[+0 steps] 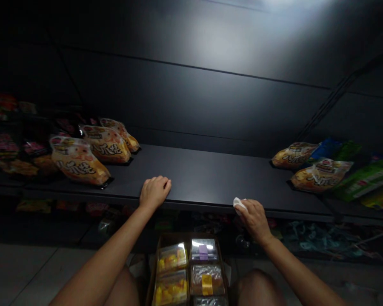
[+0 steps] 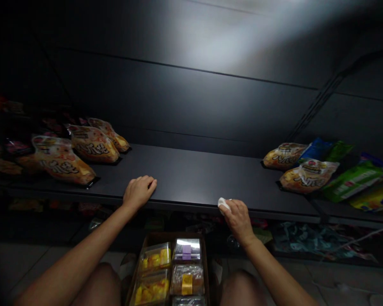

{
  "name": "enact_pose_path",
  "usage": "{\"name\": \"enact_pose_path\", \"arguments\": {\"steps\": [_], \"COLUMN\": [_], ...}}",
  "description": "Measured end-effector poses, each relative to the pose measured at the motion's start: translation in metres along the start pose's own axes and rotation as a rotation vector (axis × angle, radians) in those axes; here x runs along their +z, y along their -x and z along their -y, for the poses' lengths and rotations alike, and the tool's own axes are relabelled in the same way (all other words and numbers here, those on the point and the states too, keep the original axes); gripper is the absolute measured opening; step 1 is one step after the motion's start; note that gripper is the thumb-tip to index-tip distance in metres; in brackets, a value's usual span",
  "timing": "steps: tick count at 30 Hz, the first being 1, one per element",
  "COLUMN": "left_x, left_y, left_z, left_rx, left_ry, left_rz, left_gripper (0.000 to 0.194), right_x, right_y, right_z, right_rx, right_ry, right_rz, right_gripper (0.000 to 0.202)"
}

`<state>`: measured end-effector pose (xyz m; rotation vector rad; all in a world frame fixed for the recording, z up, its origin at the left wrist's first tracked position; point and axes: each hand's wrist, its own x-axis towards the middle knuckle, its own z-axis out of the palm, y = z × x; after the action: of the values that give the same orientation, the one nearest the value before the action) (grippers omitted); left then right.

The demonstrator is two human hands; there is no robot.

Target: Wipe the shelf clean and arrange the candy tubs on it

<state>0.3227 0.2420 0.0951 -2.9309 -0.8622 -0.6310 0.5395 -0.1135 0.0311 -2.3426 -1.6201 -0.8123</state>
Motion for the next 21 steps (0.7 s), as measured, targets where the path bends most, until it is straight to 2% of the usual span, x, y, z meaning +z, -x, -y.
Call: {"name": "enact_pose_path", "arguments": {"steps": [4, 9, 13, 15, 17, 21], "left_x": [0.0, 0.002, 0.004, 0.005, 0.004, 0.0], "left_y": [0.0, 0.0, 0.0, 0.0, 0.0, 0.001], "left_z": [0.002, 0.002, 0.004, 0.007, 0.009, 0.009], "left_rx": [-0.004, -0.004, 0.006, -0.005, -0.014, -0.002], "left_ry": [0.002, 0.014, 0.022, 0.027, 0.026, 0.029], "left_rz": [0.002, -0.015, -0.022, -0.016, -0.011, -0.007], "left_gripper": [0.036, 0.036, 0.036, 0.036, 0.036, 0.037], "right_x": [0.015, 0.023, 0.025, 0.024, 0.021, 0.01], "right_y": [-0.034, -0.086, -0.126, -0.139, -0.145, -0.135], "right_z": [0.061, 0.142, 0.197, 0.212, 0.216, 0.192], "right_rx": [-0.021, -0.14, -0.222, -0.234, -0.257, -0.315], "right_ry": [-0.046, -0.157, -0.22, -0.237, -0.258, -0.297], "right_rz": [-0.036, -0.101, -0.057, -0.036, -0.035, -0.042], "right_gripper": [0.035, 0.037, 0.035, 0.034, 0.034, 0.038]}}
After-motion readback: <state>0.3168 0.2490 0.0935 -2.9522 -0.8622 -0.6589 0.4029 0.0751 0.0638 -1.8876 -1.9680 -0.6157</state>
